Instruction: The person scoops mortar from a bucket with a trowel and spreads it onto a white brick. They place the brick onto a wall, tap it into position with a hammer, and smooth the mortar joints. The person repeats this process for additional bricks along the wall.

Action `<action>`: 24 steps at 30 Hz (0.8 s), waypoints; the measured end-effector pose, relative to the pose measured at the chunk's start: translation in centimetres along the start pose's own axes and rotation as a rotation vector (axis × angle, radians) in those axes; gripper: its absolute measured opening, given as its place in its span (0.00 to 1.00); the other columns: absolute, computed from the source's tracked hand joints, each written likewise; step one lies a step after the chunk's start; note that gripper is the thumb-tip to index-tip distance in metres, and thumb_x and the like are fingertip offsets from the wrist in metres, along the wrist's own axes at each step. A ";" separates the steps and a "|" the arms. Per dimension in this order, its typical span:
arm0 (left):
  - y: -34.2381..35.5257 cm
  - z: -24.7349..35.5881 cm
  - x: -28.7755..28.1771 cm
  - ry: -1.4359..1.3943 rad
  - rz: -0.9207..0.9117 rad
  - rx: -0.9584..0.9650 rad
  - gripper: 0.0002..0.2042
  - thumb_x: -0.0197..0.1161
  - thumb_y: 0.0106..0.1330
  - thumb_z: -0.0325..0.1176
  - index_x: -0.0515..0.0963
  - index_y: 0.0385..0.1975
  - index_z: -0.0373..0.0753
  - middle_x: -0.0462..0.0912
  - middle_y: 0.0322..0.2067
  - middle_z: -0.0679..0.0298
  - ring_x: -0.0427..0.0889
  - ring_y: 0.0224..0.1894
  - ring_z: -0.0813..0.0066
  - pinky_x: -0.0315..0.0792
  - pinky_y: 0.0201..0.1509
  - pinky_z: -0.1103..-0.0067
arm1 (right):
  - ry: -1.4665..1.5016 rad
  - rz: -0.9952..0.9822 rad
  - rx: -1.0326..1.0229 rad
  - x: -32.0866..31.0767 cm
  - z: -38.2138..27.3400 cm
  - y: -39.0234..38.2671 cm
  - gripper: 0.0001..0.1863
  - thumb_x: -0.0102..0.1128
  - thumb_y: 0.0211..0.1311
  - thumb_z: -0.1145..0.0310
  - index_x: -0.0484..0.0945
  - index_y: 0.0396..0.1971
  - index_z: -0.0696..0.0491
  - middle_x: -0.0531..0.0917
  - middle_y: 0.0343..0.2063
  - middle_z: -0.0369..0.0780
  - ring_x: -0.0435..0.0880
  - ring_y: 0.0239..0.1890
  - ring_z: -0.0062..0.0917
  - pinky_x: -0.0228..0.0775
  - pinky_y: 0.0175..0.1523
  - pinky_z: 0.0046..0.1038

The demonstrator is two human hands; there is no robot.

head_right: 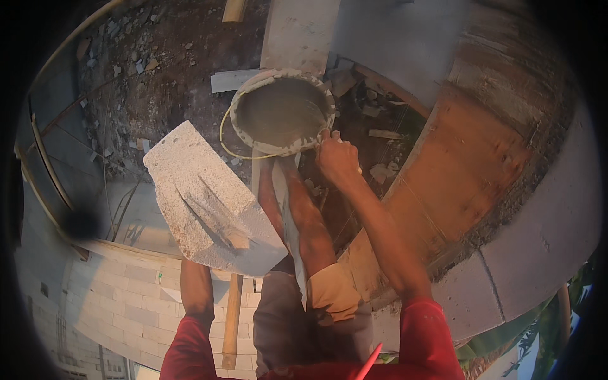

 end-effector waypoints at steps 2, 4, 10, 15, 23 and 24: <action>0.4 -0.5 0.2 -0.012 -0.003 0.015 0.46 0.83 0.41 0.44 0.71 0.63 0.31 0.82 0.54 0.55 0.82 0.56 0.65 0.78 0.58 0.70 | -0.024 0.038 -0.024 2.8 -0.7 3.7 0.19 0.58 0.65 0.61 0.74 0.50 0.59 0.83 0.39 0.55 0.86 0.38 0.52 0.80 0.41 0.49; 0.7 -0.9 0.1 -0.015 -0.007 0.025 0.46 0.83 0.41 0.44 0.71 0.63 0.31 0.82 0.54 0.55 0.82 0.56 0.65 0.78 0.58 0.70 | 0.021 0.033 -0.032 5.5 -1.5 6.9 0.21 0.61 0.61 0.61 0.75 0.50 0.59 0.84 0.37 0.56 0.86 0.40 0.52 0.80 0.43 0.49; 0.7 -1.7 0.2 -0.020 -0.008 0.051 0.46 0.83 0.40 0.44 0.72 0.62 0.31 0.82 0.54 0.55 0.82 0.56 0.66 0.78 0.58 0.71 | 0.360 -0.133 -0.112 10.5 -1.5 9.2 0.24 0.61 0.53 0.58 0.85 0.46 0.57 0.87 0.41 0.54 0.86 0.43 0.52 0.78 0.50 0.45; 0.9 -2.0 0.6 -0.020 -0.015 0.061 0.46 0.83 0.39 0.44 0.72 0.62 0.30 0.82 0.53 0.56 0.81 0.55 0.67 0.77 0.58 0.71 | 0.650 -0.336 0.090 7.9 4.3 3.3 0.24 0.67 0.56 0.58 0.83 0.48 0.60 0.87 0.34 0.51 0.87 0.38 0.41 0.75 0.47 0.39; 1.7 -1.7 1.5 -0.034 -0.048 0.094 0.47 0.84 0.37 0.45 0.73 0.61 0.30 0.83 0.53 0.56 0.81 0.55 0.68 0.76 0.58 0.72 | 0.786 -0.145 0.086 -3.3 4.7 -10.6 0.17 0.66 0.62 0.61 0.79 0.41 0.60 0.73 0.22 0.36 0.72 0.25 0.20 0.66 0.32 0.28; 1.9 -1.6 1.7 -0.035 -0.050 0.098 0.47 0.84 0.37 0.45 0.73 0.61 0.30 0.83 0.52 0.57 0.81 0.55 0.68 0.76 0.58 0.72 | 0.846 -0.139 0.101 -4.9 4.1 -12.8 0.16 0.66 0.61 0.62 0.79 0.41 0.60 0.75 0.22 0.36 0.72 0.25 0.21 0.66 0.32 0.28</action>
Point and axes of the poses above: each hand's wrist, its own y-axis towards the middle knuckle, its own x-axis out of the palm, z = x × y, the point moved 3 cm from there along y, towards the middle knuckle
